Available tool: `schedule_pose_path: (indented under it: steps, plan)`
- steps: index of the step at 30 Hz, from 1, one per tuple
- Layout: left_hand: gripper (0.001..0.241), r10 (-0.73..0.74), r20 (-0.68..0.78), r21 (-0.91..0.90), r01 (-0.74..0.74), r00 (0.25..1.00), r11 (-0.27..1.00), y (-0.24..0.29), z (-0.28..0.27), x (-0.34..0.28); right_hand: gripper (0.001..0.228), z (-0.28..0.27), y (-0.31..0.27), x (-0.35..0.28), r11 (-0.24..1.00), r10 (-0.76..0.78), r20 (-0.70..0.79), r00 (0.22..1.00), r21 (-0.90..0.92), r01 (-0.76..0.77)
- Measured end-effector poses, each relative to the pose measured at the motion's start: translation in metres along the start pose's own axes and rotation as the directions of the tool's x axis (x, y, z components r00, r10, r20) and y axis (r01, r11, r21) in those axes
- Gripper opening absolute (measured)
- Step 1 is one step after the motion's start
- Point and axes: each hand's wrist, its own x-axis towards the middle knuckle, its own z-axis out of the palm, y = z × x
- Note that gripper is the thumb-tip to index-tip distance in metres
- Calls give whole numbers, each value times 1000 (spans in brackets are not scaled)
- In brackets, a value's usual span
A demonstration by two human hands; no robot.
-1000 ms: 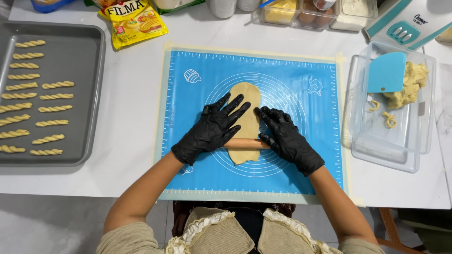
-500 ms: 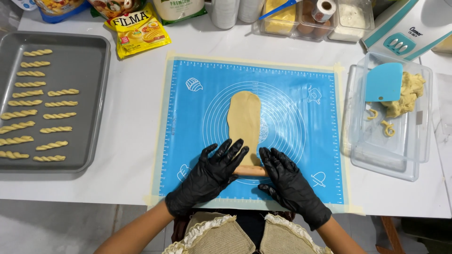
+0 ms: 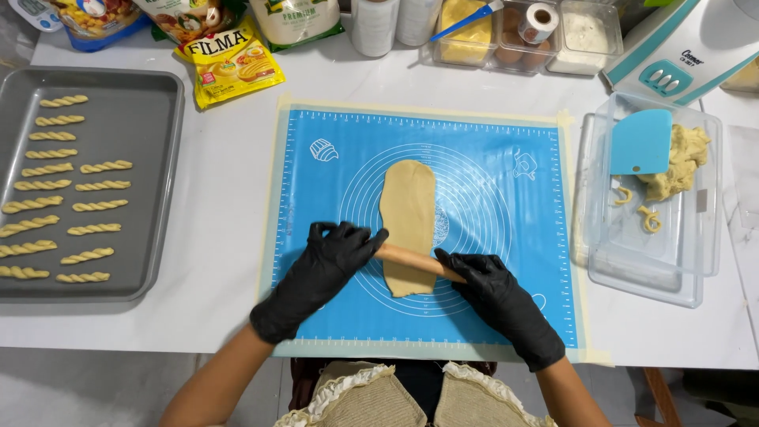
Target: Rolling out a small piece of dough on a silicone mat using a rolling pin and a scraper.
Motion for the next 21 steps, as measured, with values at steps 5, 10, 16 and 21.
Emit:
schedule_pose_path:
  steps: [5, 10, 16, 21]
  plan:
    - [53, -24, -121, -74, 15, 992, 997, -38, 36, 46, 45, 18, 22, 19, 989, -43, -106, 993, -144, 28]
    - [48, -10, -120, -123, -5, 993, 992, -33, 37, 62, 41, 0, 17, 31, 984, -165, -184, 969, -91, 151]
    - [60, -107, -189, -176, 73, 976, 982, -10, 34, 103, 43, -8, 17, 43, 975, -91, -212, 973, 180, 130]
    - [59, -97, -234, -60, 85, 967, 995, -24, 39, 145, 53, 31, 98, 42, 967, -256, -223, 941, -64, 248]
